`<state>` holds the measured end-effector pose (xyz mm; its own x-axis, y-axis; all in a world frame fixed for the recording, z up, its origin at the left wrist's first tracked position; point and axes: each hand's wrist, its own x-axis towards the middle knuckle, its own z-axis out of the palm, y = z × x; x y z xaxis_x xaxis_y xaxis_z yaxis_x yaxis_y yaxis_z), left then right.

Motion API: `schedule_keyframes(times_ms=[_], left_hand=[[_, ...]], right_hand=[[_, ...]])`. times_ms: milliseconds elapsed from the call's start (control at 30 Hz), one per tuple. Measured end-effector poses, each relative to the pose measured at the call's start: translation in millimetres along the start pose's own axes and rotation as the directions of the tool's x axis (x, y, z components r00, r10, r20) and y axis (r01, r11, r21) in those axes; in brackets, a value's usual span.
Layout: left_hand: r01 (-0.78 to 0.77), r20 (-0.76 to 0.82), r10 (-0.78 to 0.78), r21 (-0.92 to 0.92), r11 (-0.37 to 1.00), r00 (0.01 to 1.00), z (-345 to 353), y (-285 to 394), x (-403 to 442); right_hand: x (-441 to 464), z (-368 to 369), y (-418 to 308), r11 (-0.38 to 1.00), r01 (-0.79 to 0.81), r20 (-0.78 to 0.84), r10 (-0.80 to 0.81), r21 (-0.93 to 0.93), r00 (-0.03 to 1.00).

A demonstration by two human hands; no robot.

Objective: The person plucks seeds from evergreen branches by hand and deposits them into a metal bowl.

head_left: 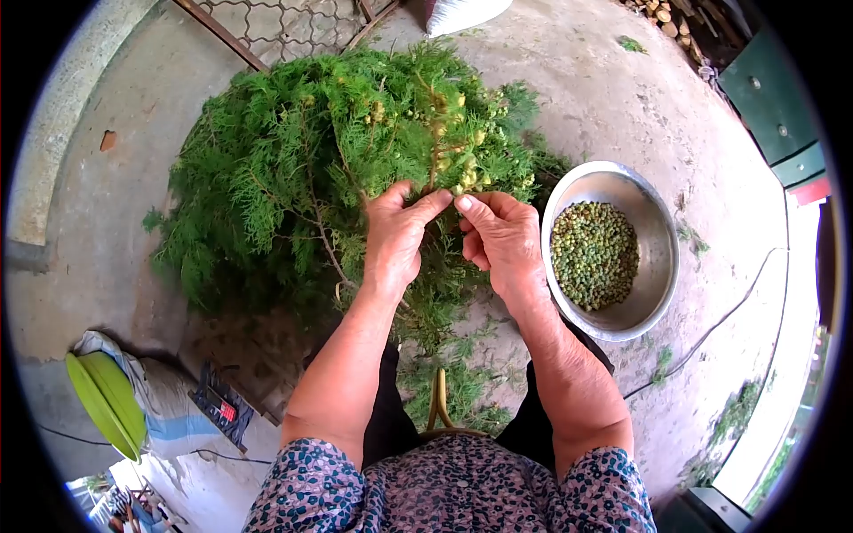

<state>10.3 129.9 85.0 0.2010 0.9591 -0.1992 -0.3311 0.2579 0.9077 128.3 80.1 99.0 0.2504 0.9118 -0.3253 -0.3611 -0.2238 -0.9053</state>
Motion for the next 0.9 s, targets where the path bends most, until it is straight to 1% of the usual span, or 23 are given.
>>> schedule_keyframes(times_ms=[33, 67, 133, 167, 267, 300, 333, 400, 433, 467, 500, 533, 567, 600, 667, 700, 733, 800, 833, 867, 900], left_hand=[[0.008, 0.01, -0.008, 0.019, 1.0, 1.0, -1, -1, 0], [0.007, 0.007, -0.008, 0.018, 1.0, 1.0, -3, 0, 0], [0.172, 0.038, -0.173, 0.02, 0.985, 0.984, -7, 2, 1], [0.217, 0.042, -0.217, 0.0, 0.976, 0.975, -5, 4, 0], [0.236, 0.068, -0.239, 0.045, 0.971, 0.969, -11, 0, 2], [0.212, 0.07, -0.218, 0.08, 0.974, 0.973, -11, -1, 3], [0.212, 0.069, -0.218, 0.08, 0.974, 0.974, -10, -2, 2], [0.146, 0.109, -0.154, 0.085, 0.986, 0.982, -6, 1, -1], [0.145, 0.11, -0.154, 0.085, 0.986, 0.982, -3, 2, -4], [0.172, 0.09, -0.179, 0.086, 0.981, 0.98, 0, 4, -6], [0.198, 0.071, -0.204, 0.087, 0.976, 0.976, 1, 5, -7], [0.198, 0.071, -0.205, 0.087, 0.976, 0.976, -1, 1, -6], [0.183, 0.022, -0.186, 0.117, 0.976, 0.982, -5, -6, -4], [0.168, -0.026, -0.167, 0.146, 0.975, 0.986, -7, -9, -3], [0.077, -0.074, -0.071, 0.091, 0.993, 0.995, -6, 4, -4], [0.094, -0.067, -0.091, 0.042, 0.995, 0.994, -7, 4, -2], [0.111, -0.062, -0.111, -0.008, 0.994, 0.992, -9, 5, 0], [0.131, -0.054, -0.132, -0.02, 0.991, 0.99, -9, 10, -1], [0.149, -0.046, -0.15, -0.033, 0.988, 0.988, -9, 11, -2], [0.151, -0.045, -0.152, -0.033, 0.988, 0.987, -9, 9, -2], [0.137, -0.008, -0.138, -0.031, 0.99, 0.99, -11, 6, -1]], right_hand=[[2, 1, 4, 1.0, 0.013, -0.035, -0.013, 0.002, 0.999], [2, 1, 6, 1.0, 0.012, -0.033, -0.011, 0.0, 0.999], [3, 2, 7, 0.998, 0.044, -0.034, -0.043, 0.044, 0.999], [3, 3, 7, 0.998, 0.056, -0.031, -0.055, 0.037, 0.998], [5, 1, 15, 0.994, 0.085, -0.017, -0.085, 0.065, 0.996], [4, 1, 15, 0.994, 0.085, -0.017, -0.085, 0.064, 0.996], [3, 1, 15, 0.994, 0.1, -0.022, -0.099, 0.052, 0.995], [2, 2, 13, 0.993, 0.115, -0.027, -0.114, 0.039, 0.993], [1, 3, 13, 0.992, 0.099, -0.073, -0.093, 0.083, 0.993], [0, 3, 12, 0.988, 0.084, -0.118, -0.069, 0.129, 0.991], [1, 3, 12, 0.988, 0.084, -0.119, -0.069, 0.129, 0.99], [1, 3, 13, 0.977, 0.072, -0.17, -0.038, 0.202, 0.985], [2, 2, 14, 0.959, 0.064, -0.218, -0.002, 0.275, 0.976], [6, -10, 12, 0.96, 0.09, -0.228, -0.029, 0.263, 0.973], [18, -28, 9, 0.934, 0.187, -0.277, -0.101, 0.306, 0.956], [15, -26, 3, 0.928, 0.159, -0.223, -0.085, 0.337, 0.971], [14, -24, 4, 0.928, 0.161, -0.223, -0.087, 0.337, 0.971], [13, -21, 7, 0.882, 0.041, -0.062, -0.014, 0.47, 0.998], [13, -21, 8, 0.869, -0.032, -0.031, 0.054, 0.494, 0.998], [12, -21, 9, 0.856, -0.097, 0.046, 0.085, 0.507, 0.995], [11, -17, 9, 0.88, -0.097, 0.04, 0.088, 0.464, 0.995]])
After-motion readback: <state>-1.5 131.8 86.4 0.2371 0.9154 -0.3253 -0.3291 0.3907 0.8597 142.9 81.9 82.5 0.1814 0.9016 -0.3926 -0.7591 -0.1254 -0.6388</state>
